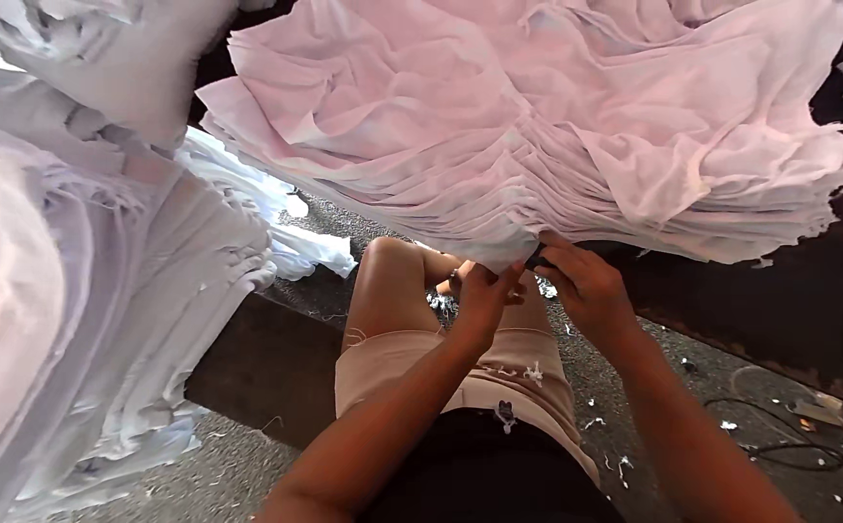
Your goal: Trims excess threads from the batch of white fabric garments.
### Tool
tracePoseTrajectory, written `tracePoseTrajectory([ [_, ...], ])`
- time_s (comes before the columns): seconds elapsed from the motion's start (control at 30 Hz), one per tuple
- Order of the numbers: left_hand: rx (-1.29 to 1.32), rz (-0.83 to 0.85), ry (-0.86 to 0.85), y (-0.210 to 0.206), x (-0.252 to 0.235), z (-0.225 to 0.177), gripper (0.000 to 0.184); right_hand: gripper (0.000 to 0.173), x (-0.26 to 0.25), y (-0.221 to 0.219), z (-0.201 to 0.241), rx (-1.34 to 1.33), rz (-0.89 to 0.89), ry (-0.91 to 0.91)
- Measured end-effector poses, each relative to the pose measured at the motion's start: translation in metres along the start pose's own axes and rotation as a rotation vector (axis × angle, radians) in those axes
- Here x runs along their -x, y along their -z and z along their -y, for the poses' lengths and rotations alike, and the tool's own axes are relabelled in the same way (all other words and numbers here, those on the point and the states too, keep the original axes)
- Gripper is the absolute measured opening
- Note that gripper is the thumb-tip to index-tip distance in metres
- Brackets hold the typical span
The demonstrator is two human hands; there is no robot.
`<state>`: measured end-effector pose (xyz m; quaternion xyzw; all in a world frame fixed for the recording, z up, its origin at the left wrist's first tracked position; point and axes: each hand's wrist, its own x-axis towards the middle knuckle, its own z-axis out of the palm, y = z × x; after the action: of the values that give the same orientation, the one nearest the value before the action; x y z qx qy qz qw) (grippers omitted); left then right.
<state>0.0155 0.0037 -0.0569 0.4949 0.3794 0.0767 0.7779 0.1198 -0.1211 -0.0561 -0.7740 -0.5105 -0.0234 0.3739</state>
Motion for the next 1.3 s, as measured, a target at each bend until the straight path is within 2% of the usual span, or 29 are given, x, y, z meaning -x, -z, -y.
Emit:
tracePoseTrajectory([
  [0.1, -0.076, 0.027, 0.012, 0.006, 0.013, 0.003, 0.018, 0.021, 0.011, 0.002, -0.001, 0.001, 0.043, -0.017],
  [0.2, -0.128, 0.045, -0.067, 0.018, 0.03, 0.006, 0.019, 0.023, 0.027, -0.002, -0.002, 0.044, 0.048, 0.006],
  [0.4, -0.067, 0.048, -0.087, 0.021, 0.05, 0.007, 0.017, 0.026, 0.041, -0.019, 0.005, 0.115, 0.023, 0.049],
  [0.6, -0.003, 0.048, -0.084, 0.018, 0.052, 0.004, 0.021, 0.022, 0.036, -0.031, 0.012, 0.13, -0.043, 0.079],
  [0.77, -0.006, 0.047, -0.066, 0.017, 0.052, -0.001, 0.022, 0.015, 0.028, -0.041, 0.015, 0.163, -0.097, 0.171],
  [1.03, 0.045, 0.055, -0.019, 0.019, 0.05, -0.009, 0.023, 0.018, 0.018, -0.041, 0.01, 0.177, -0.056, 0.219],
  [1.1, -0.034, 0.142, -0.031, 0.021, 0.054, -0.008, 0.02, 0.018, 0.014, -0.04, 0.012, 0.159, -0.067, 0.199],
  [1.17, -0.29, 0.355, -0.084, 0.03, 0.054, -0.007, 0.02, 0.018, 0.004, -0.034, 0.011, 0.144, -0.051, 0.16],
  [1.23, -0.617, 0.619, -0.155, 0.039, 0.051, -0.008, 0.035, 0.019, -0.016, -0.02, 0.007, 0.146, 0.023, 0.128],
  [1.3, -0.784, 0.777, -0.163, 0.044, 0.049, -0.01, 0.043, 0.022, -0.044, -0.003, 0.004, 0.159, 0.11, 0.095],
])
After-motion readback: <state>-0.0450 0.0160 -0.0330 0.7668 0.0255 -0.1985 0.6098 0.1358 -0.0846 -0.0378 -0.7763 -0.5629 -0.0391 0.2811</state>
